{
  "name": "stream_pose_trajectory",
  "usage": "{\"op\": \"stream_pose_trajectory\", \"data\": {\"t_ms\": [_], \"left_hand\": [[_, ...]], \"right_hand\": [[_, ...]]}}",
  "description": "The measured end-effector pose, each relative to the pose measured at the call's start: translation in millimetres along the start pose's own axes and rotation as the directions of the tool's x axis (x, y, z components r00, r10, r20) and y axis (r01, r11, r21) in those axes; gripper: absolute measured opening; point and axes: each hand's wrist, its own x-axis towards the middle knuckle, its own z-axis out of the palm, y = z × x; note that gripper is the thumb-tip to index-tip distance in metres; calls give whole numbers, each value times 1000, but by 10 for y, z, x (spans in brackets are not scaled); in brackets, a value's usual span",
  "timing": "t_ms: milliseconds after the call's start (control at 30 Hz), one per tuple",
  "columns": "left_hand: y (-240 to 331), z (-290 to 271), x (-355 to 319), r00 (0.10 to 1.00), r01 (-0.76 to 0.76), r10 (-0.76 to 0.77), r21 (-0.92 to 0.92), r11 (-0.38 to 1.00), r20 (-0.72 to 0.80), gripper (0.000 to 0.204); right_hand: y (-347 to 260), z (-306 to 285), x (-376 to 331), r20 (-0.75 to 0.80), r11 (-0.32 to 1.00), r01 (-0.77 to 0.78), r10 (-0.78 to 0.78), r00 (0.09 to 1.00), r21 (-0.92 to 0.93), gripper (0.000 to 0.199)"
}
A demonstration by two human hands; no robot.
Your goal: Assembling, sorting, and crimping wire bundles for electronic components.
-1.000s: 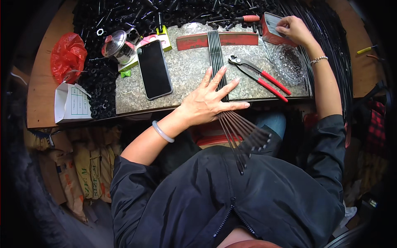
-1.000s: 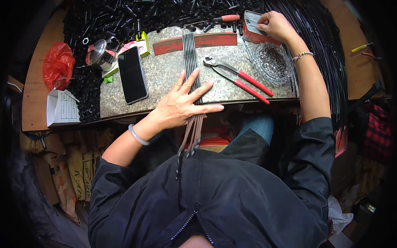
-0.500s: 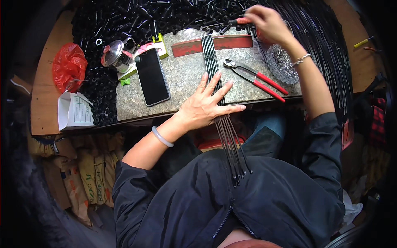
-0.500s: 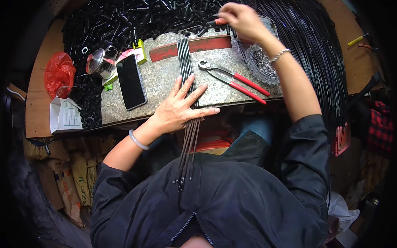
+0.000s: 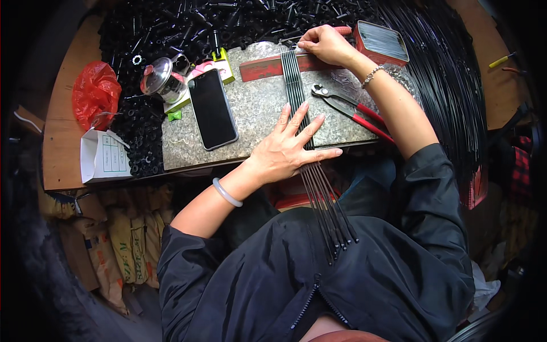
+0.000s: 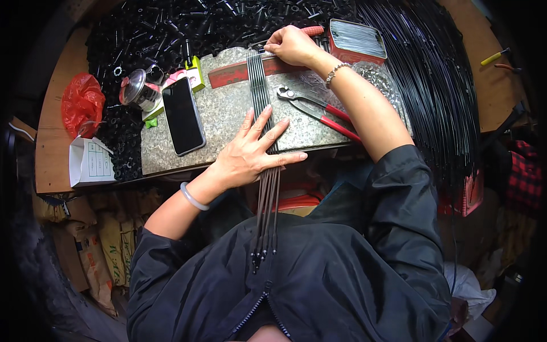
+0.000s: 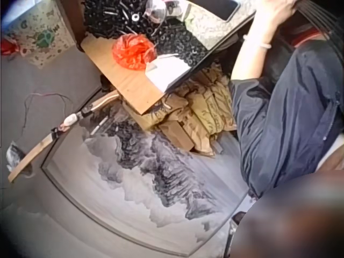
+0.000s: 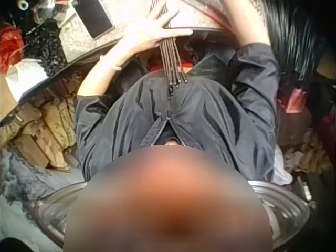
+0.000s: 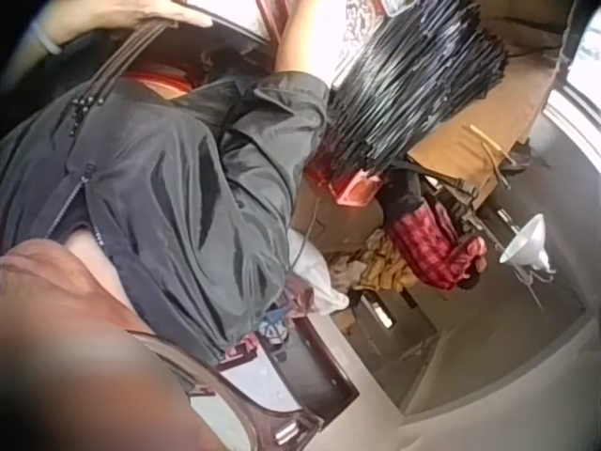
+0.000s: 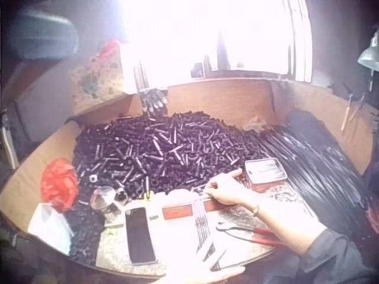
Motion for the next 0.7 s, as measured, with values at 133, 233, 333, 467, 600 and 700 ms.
{"op": "stream_pose_trajectory", "data": {"t_ms": [133, 233, 333, 467, 600, 700], "left_hand": [[-2, 10, 0, 1000, -3, 3, -1, 1000, -10, 57], [-3, 9, -8, 1000, -5, 5, 4, 1000, -7, 58], [-7, 5, -8, 1000, -16, 16, 11, 1000, -2, 58], [-9, 19, -12, 1000, -23, 23, -15, 1000, -11, 59], [-5, 18, -12, 1000, -11, 10, 48, 999, 6, 51], [-8, 11, -7, 1000, -11, 10, 47, 999, 13, 50]], "right_hand": [[8, 39, 13, 3, 1000, 16, -16, 1000, 13, 25], [-11, 50, 14, -7, 999, 28, -28, 1000, 29, 24], [0, 27, 26, 30, 1000, -1, 0, 1000, 32, 22], [-5, 59, 42, 55, 998, -21, 17, 998, 60, 22], [-29, 98, 44, 20, 993, -25, 23, 1000, 115, 21], [-34, 50, 55, 83, 991, -39, 28, 996, 128, 19]]}}
